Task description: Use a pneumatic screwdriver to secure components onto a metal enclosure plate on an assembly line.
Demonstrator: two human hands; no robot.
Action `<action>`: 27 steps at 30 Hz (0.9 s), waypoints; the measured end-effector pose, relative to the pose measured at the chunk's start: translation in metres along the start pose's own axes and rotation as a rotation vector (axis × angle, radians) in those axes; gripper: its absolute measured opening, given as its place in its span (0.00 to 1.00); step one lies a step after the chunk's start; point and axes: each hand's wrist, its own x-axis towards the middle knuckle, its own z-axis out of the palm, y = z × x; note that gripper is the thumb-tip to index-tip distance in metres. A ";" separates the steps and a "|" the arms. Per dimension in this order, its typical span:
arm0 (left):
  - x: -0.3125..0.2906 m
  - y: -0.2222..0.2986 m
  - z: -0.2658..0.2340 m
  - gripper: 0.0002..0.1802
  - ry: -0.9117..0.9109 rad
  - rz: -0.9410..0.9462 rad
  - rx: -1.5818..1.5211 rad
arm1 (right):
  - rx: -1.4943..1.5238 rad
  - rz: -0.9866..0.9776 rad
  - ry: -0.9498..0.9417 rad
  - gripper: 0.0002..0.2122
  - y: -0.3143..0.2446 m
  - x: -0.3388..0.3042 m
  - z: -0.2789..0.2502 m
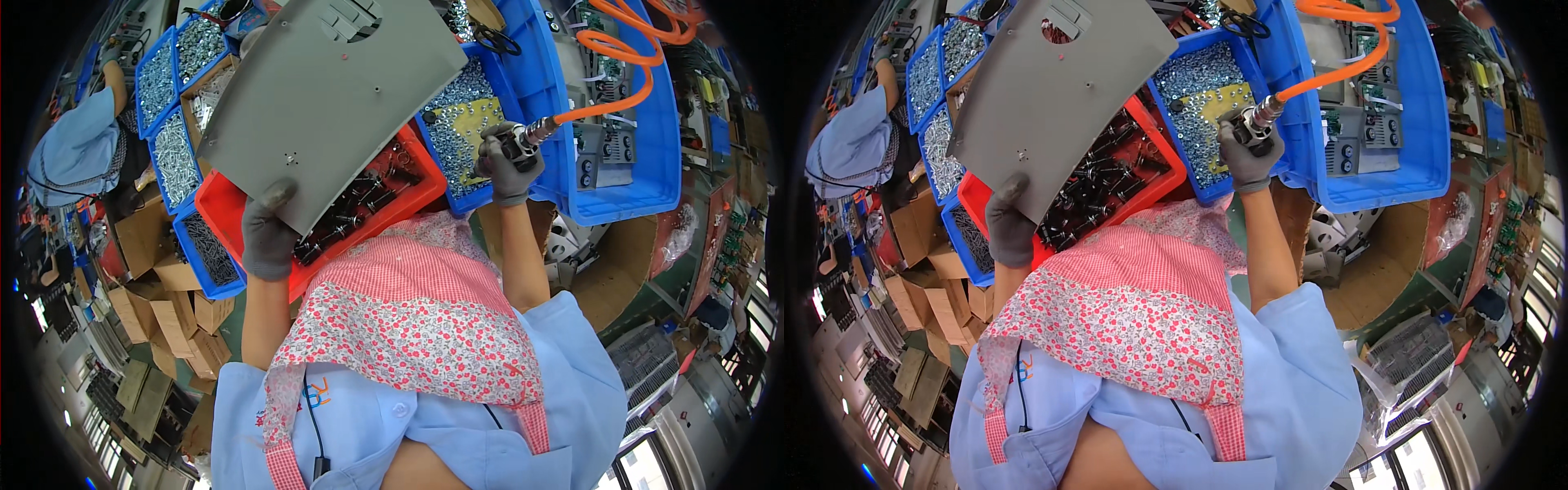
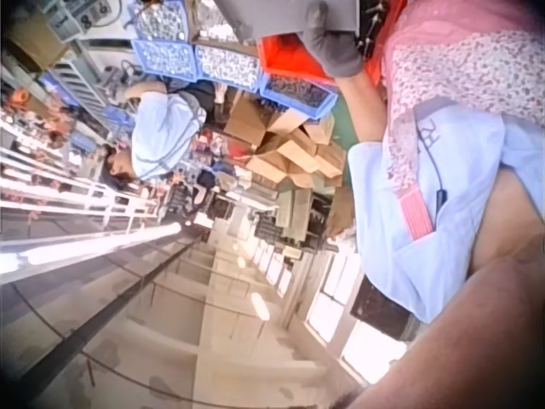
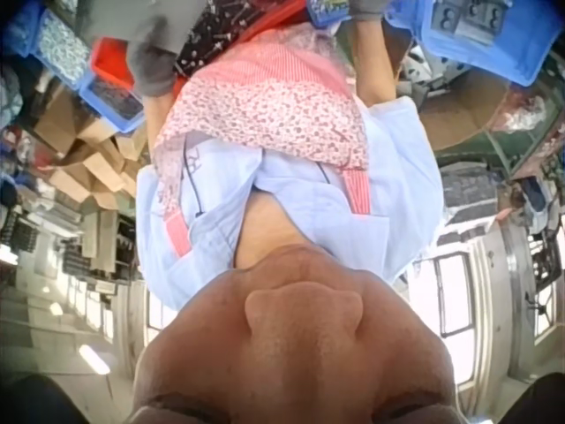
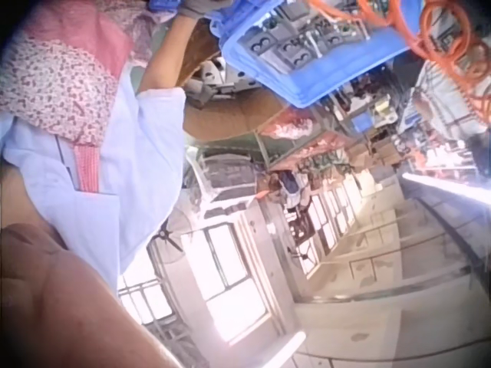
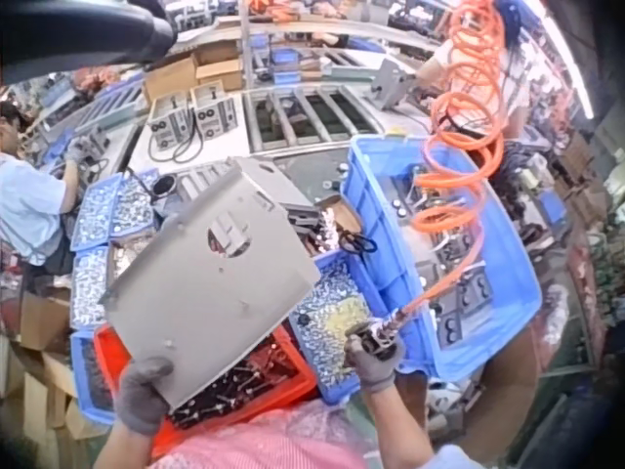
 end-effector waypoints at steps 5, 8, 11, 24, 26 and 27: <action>-0.003 0.000 0.013 0.27 0.010 -0.074 0.021 | -0.004 -0.021 -0.006 0.10 0.032 -0.006 -0.016; -0.001 0.001 0.014 0.27 0.001 -0.123 0.065 | 0.031 -0.061 0.000 0.11 0.036 -0.010 -0.013; -0.005 0.001 0.021 0.27 -0.013 -0.145 0.092 | -0.031 -0.082 -0.068 0.11 0.048 -0.015 -0.014; -0.018 -0.003 0.038 0.24 -0.042 -0.163 0.147 | 0.255 -0.372 0.005 0.16 -0.082 -0.029 -0.003; -0.016 -0.012 0.032 0.24 -0.035 -0.179 0.158 | 0.451 -0.368 -0.078 0.19 -0.108 -0.040 0.000; -0.015 -0.016 0.031 0.24 -0.037 -0.192 0.166 | 0.533 -0.387 -0.177 0.20 -0.123 -0.050 0.010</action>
